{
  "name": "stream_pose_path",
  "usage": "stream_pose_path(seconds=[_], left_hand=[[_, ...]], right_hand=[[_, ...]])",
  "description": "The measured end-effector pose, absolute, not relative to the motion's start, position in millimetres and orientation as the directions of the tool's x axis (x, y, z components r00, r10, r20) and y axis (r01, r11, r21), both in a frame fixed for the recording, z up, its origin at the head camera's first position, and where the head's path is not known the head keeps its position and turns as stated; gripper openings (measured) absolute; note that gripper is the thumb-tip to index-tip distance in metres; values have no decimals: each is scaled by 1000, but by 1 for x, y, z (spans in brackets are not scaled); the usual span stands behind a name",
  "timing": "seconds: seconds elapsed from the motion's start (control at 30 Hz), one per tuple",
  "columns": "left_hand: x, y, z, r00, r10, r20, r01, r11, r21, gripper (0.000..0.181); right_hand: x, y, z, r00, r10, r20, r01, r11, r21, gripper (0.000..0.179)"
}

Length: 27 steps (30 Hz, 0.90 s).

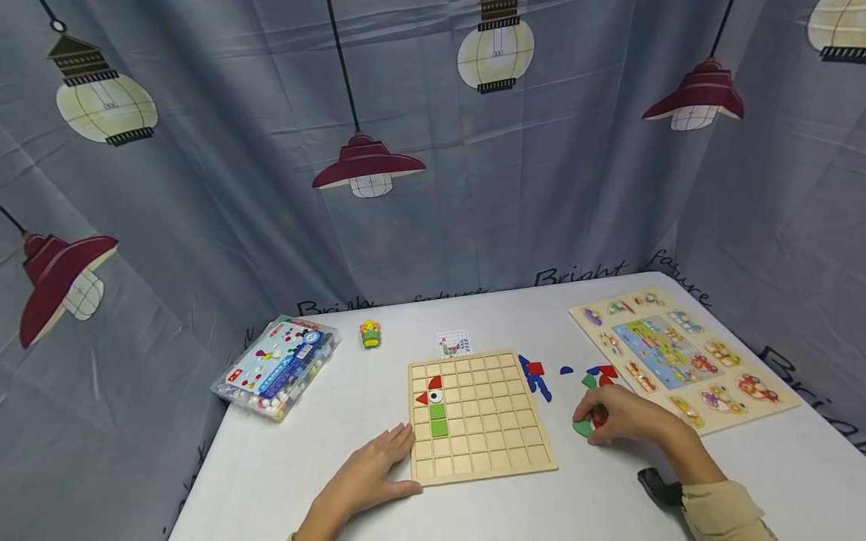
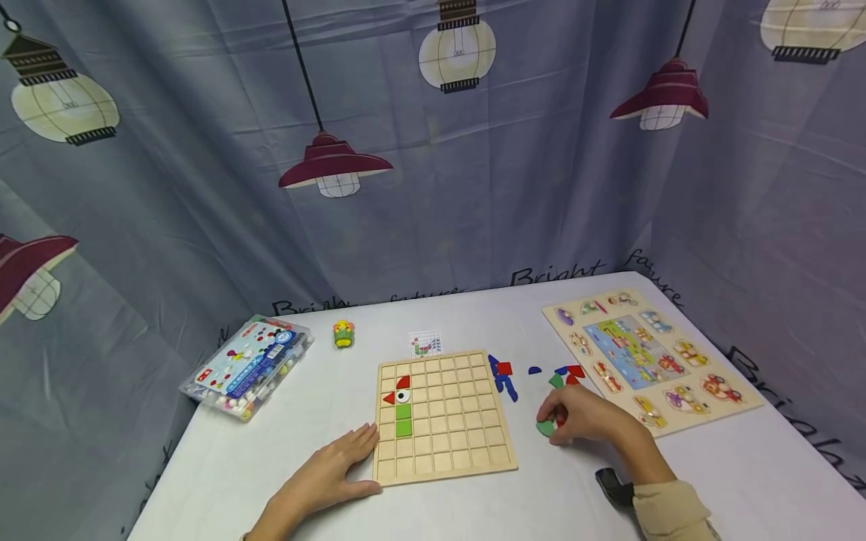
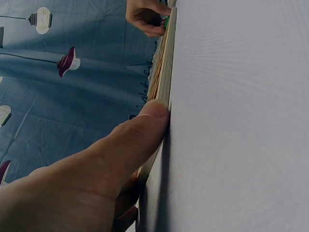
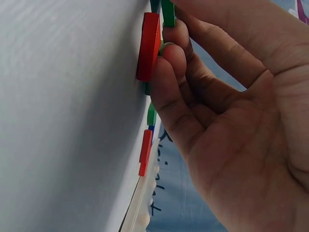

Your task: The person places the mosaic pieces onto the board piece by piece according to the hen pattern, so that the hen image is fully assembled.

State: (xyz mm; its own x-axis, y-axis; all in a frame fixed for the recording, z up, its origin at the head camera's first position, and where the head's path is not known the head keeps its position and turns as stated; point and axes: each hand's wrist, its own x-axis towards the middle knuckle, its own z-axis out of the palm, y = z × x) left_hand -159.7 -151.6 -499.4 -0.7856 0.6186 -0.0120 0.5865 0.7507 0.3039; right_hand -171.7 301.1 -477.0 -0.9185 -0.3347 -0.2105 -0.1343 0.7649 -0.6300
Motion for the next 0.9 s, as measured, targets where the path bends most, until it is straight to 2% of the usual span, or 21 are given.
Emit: stream_pose_path(seconds=[0.6, 0.9], left_hand=[[-160, -152, -497, -786, 617, -28, 583, 756, 297, 86], [-160, -150, -499, -792, 610, -30, 575, 761, 300, 85]], right_hand=[[-170, 293, -468, -905, -411, -113, -248, 723, -644, 30], [-171, 279, -463, -904, -408, -125, -236, 721, -651, 30]])
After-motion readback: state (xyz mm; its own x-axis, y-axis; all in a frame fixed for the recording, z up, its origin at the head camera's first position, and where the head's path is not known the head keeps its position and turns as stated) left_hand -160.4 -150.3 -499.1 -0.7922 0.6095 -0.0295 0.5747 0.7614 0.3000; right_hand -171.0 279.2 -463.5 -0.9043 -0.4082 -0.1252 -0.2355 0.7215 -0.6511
